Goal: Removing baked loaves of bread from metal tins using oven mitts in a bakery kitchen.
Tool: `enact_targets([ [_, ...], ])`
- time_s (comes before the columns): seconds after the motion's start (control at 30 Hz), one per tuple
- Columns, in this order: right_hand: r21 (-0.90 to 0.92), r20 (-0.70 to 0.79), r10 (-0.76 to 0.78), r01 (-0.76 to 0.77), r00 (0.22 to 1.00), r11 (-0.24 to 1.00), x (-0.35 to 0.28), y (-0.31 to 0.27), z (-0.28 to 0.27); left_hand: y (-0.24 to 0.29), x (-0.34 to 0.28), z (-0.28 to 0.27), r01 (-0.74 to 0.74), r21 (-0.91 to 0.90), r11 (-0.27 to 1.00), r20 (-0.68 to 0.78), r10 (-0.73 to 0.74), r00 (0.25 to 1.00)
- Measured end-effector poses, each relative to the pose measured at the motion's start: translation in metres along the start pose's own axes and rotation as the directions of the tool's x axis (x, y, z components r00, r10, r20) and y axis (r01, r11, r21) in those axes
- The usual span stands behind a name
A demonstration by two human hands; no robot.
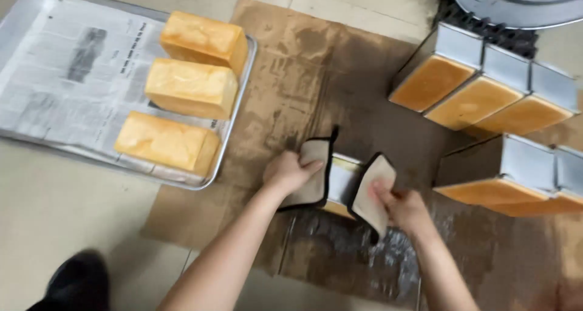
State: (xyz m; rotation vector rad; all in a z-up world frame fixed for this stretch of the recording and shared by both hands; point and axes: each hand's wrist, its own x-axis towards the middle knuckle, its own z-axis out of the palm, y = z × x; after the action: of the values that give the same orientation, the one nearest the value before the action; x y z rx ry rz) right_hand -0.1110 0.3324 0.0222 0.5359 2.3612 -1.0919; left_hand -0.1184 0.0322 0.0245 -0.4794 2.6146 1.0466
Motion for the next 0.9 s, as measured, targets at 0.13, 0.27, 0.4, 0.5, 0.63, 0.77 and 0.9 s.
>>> enact_targets([
  [0.13, 0.161, 0.039, -0.077, 0.070, 0.996, 0.984, 0.008, 0.011, -0.006, -0.004, 0.020, 0.007, 0.054, 0.049, 0.997, 0.088, -0.058, 0.994],
  [0.27, 0.238, 0.112, 0.036, -0.062, 0.993, 0.969, -0.004, 0.004, -0.017, -0.009, 0.044, 0.019, 0.017, -0.097, 0.995, 0.261, 0.009, 0.965],
  [0.4, 0.273, 0.100, -0.100, 0.069, 0.990, 0.960, 0.015, 0.011, -0.018, -0.003, 0.068, 0.035, 0.148, -0.422, 0.894, 0.473, 0.078, 0.877],
  [0.5, 0.060, 0.070, -0.074, 0.069, 0.995, 0.996, -0.013, -0.021, -0.039, 0.016, 0.045, -0.005, 0.100, -0.376, 0.921, 0.495, 0.109, 0.862],
  [0.63, -0.004, 0.093, -0.119, 0.120, 0.988, 0.993, -0.092, -0.132, -0.051, 0.029, 0.035, -0.119, 0.257, -0.396, 0.881, 0.627, 0.055, 0.777],
  [0.77, -0.047, 0.221, -0.190, 0.205, 0.957, 0.978, -0.150, -0.257, -0.006, -0.003, 0.010, -0.275, 0.396, -0.389, 0.832, 0.695, -0.018, 0.719],
  [0.9, -0.070, 0.329, -0.401, 0.445, 0.855, 0.893, -0.154, -0.374, 0.066, -0.035, -0.006, -0.418, 0.253, -0.424, 0.869, 0.570, 0.039, 0.821],
])
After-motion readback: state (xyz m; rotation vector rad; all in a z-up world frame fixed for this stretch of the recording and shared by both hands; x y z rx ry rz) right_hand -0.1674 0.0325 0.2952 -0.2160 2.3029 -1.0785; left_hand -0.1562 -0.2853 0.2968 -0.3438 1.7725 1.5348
